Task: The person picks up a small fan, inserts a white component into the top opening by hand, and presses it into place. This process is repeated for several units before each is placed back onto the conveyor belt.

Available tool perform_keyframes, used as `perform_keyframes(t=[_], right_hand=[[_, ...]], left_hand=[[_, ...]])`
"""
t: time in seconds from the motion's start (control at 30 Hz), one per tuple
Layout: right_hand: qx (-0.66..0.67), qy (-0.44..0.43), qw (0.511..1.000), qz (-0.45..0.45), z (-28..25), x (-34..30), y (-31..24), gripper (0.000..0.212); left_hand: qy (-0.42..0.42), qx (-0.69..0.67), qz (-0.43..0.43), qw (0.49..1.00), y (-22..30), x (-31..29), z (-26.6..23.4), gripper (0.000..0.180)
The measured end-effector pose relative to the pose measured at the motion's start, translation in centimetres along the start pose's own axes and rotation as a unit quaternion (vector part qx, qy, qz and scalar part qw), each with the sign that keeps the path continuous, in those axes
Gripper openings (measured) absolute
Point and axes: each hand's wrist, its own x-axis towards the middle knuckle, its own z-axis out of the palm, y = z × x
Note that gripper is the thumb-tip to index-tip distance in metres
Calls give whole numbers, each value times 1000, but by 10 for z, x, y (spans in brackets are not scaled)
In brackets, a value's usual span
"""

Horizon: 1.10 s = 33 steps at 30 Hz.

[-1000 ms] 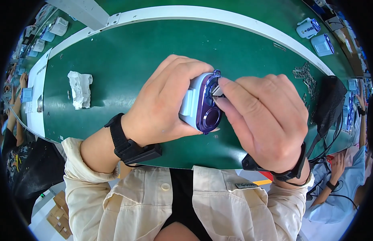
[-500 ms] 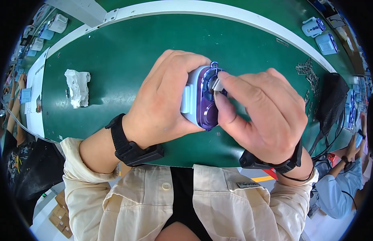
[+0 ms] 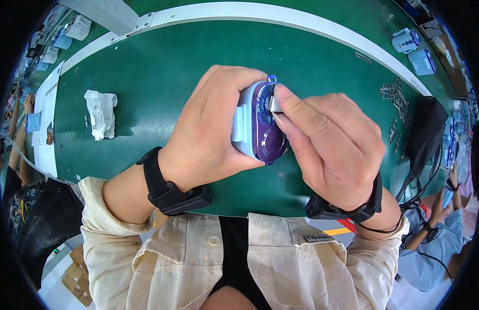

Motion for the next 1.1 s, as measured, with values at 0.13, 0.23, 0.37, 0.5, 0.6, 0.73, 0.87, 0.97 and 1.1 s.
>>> perform_keyframes(t=[0.13,0.23,0.37,0.5,0.6,0.73,0.87,0.97,1.1], right_hand=[[15,4,990,138,-2,4,-17,34],[35,31,984,172,-2,8,-21,29],[74,56,975,200,5,10,-26,22],[88,81,971,209,10,11,-26,19],[91,62,968,228,7,11,-29,19],[91,20,964,250,-1,16,-30,17],[66,-19,968,242,-10,21,-27,17],[100,-36,968,226,-19,24,-16,17],[267,-40,928,255,-25,23,1,16]], left_hand=[[35,39,6,999,2,1,-1,79],[63,65,9,996,2,2,-2,77],[89,92,32,991,2,4,-2,74],[93,96,42,990,3,5,-4,73],[90,93,41,991,3,5,-4,72],[83,96,44,991,0,4,-2,72],[76,96,39,992,1,3,-2,74],[71,76,18,994,7,3,-1,76],[18,-98,-68,993,11,-2,4,73]])
